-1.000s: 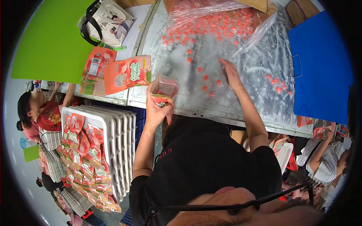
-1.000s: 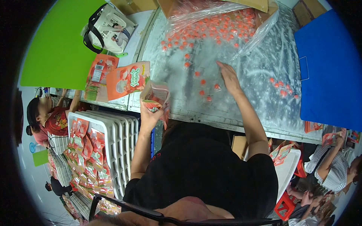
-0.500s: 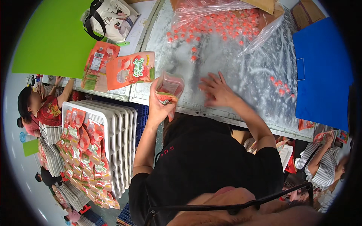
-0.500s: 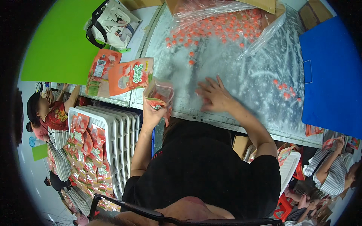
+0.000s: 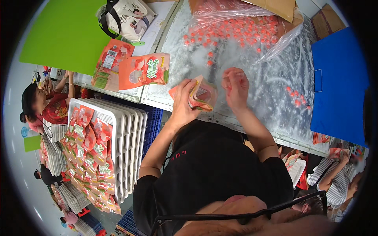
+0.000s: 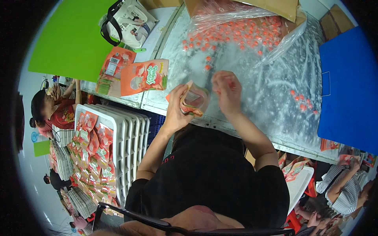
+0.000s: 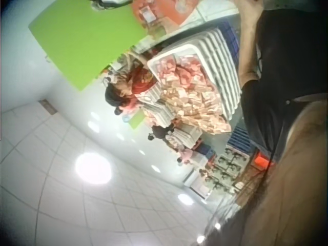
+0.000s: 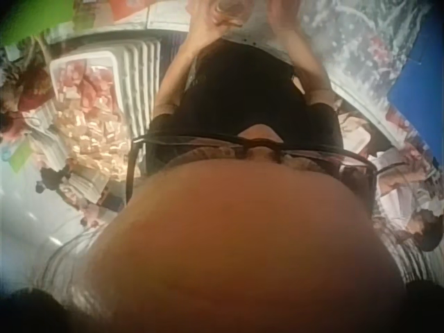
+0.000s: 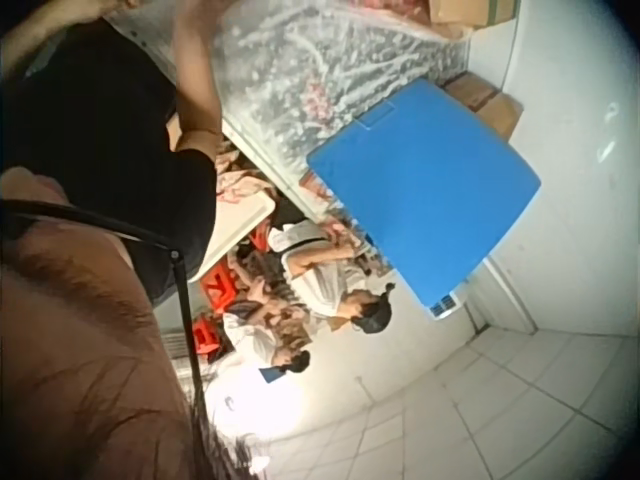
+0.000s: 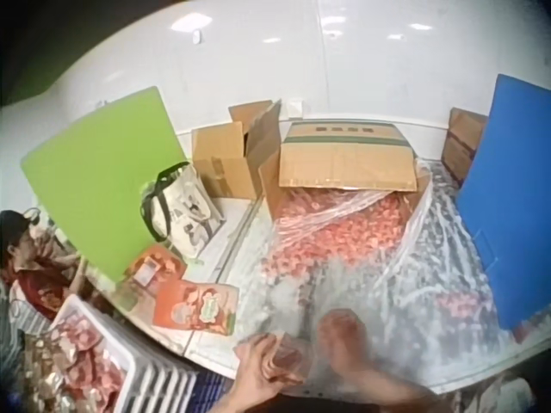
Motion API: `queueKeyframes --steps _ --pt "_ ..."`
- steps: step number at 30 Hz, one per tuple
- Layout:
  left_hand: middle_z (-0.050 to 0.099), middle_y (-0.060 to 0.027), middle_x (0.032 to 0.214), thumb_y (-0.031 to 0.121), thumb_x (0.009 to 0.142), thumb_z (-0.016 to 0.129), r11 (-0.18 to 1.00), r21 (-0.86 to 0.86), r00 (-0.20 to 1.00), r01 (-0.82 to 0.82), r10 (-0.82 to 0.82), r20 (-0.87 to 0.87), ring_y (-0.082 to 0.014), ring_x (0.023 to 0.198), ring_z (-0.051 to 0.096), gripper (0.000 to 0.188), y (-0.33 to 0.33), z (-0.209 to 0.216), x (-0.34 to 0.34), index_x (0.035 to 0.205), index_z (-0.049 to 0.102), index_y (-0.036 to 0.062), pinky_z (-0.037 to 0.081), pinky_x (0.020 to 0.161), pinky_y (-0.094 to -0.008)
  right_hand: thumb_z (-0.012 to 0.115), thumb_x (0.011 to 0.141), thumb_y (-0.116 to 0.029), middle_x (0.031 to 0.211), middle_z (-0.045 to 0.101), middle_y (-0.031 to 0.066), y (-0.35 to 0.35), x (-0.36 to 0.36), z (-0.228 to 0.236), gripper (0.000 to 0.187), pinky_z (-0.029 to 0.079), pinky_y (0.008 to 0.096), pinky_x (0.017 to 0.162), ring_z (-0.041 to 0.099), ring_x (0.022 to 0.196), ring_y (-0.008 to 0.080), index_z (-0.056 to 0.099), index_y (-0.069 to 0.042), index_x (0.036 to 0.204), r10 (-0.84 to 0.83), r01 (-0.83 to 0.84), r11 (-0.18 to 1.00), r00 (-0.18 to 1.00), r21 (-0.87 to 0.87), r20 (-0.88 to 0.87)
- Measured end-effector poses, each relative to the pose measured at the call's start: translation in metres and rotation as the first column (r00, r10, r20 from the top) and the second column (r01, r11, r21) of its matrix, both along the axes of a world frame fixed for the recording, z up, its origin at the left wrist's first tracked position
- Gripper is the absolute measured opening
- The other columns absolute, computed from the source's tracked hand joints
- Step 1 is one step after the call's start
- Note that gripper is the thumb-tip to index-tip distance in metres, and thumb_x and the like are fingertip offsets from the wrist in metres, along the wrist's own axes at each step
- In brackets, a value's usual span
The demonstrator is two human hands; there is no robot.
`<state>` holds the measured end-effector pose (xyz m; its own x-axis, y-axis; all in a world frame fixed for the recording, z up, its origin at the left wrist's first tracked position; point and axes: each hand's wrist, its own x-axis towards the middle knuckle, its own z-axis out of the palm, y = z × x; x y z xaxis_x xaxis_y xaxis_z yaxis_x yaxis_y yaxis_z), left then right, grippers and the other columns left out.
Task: Picking small red items from a table and placing them into individual plastic bags.
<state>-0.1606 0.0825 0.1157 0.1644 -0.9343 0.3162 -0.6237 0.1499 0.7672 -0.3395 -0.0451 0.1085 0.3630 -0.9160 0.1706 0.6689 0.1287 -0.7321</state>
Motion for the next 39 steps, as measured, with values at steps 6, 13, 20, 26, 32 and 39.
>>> queueKeyframes --steps 6,13,20,26,32,39 --pt "0.043 -0.0224 0.146 -0.001 0.058 0.089 1.0 0.022 1.0 -0.019 0.019 0.004 -0.0423 0.137 0.044 0.103 -0.002 0.007 -0.005 0.149 0.042 0.006 0.04 0.115 -0.0477 0.059 0.107 -0.021 0.108 0.069 0.009 0.017 0.028 0.038 0.024 0.05 0.0288 0.089 0.063 0.092 0.0133 0.064 0.001 0.116 -0.052 0.023 0.976 0.99 -0.216 -0.133" --pt "0.043 -0.0217 0.144 -0.003 0.06 0.085 0.999 0.013 0.995 -0.038 0.039 -0.097 -0.0414 0.138 0.043 0.101 -0.005 0.008 -0.01 0.151 0.043 0.0084 0.04 0.115 -0.0476 0.052 0.109 -0.021 0.113 0.069 0.0115 0.019 0.028 0.045 0.027 0.051 0.0339 0.096 0.065 0.105 0.0179 0.063 0.002 0.118 0.046 -0.08 0.956 0.991 -0.282 -0.123" --pt "0.04 -0.0189 0.147 -0.004 0.062 0.085 0.986 -0.094 0.981 -0.134 0.119 -0.154 -0.037 0.139 0.044 0.092 0.002 0.003 0.007 0.145 0.046 0.0055 0.042 0.115 -0.0463 0.058 0.103 -0.022 0.124 0.063 0.0187 -0.026 0.019 0.016 0.03 0.048 0.0439 0.103 0.061 0.119 0.0312 0.064 0.001 0.122 -0.311 -0.017 0.737 0.879 -0.675 -0.362" --pt "0.04 -0.0189 0.146 0.001 0.066 0.078 0.972 -0.099 0.963 -0.213 0.192 -0.188 -0.0335 0.138 0.046 0.088 0.013 -0.012 0.035 0.146 0.042 0.0 0.04 0.115 -0.0432 0.076 0.089 -0.044 0.154 0.044 0.0202 -0.079 0.068 -0.071 0.061 0.036 0.0612 0.113 0.042 0.141 0.0447 0.06 -0.017 0.142 -0.797 -0.383 0.471 0.2 -0.794 -0.57" --pt "0.042 -0.0164 0.142 0.001 0.064 0.075 0.973 -0.037 0.889 -0.228 0.192 -0.416 -0.0293 0.136 0.047 0.088 0.022 -0.001 0.033 0.145 0.042 -0.0036 0.039 0.116 -0.0415 0.075 0.089 -0.045 0.158 0.044 0.018 -0.158 0.113 -0.097 0.061 0.031 0.063 0.117 0.035 0.148 0.0439 0.059 -0.025 0.145 -0.829 -0.433 0.433 0.154 -0.791 -0.538" --pt "0.045 -0.0151 0.138 -0.004 0.064 0.072 0.97 0.054 0.859 -0.237 0.235 -0.454 -0.0274 0.133 0.049 0.09 0.032 -0.009 0.041 0.147 0.039 -0.0032 0.04 0.115 -0.0398 0.066 0.098 -0.041 0.15 0.054 0.0148 -0.111 0.052 -0.115 0.052 0.033 0.0506 0.12 0.044 0.145 0.0317 0.059 -0.021 0.145 -0.602 -0.467 0.556 0.344 -0.687 -0.721"
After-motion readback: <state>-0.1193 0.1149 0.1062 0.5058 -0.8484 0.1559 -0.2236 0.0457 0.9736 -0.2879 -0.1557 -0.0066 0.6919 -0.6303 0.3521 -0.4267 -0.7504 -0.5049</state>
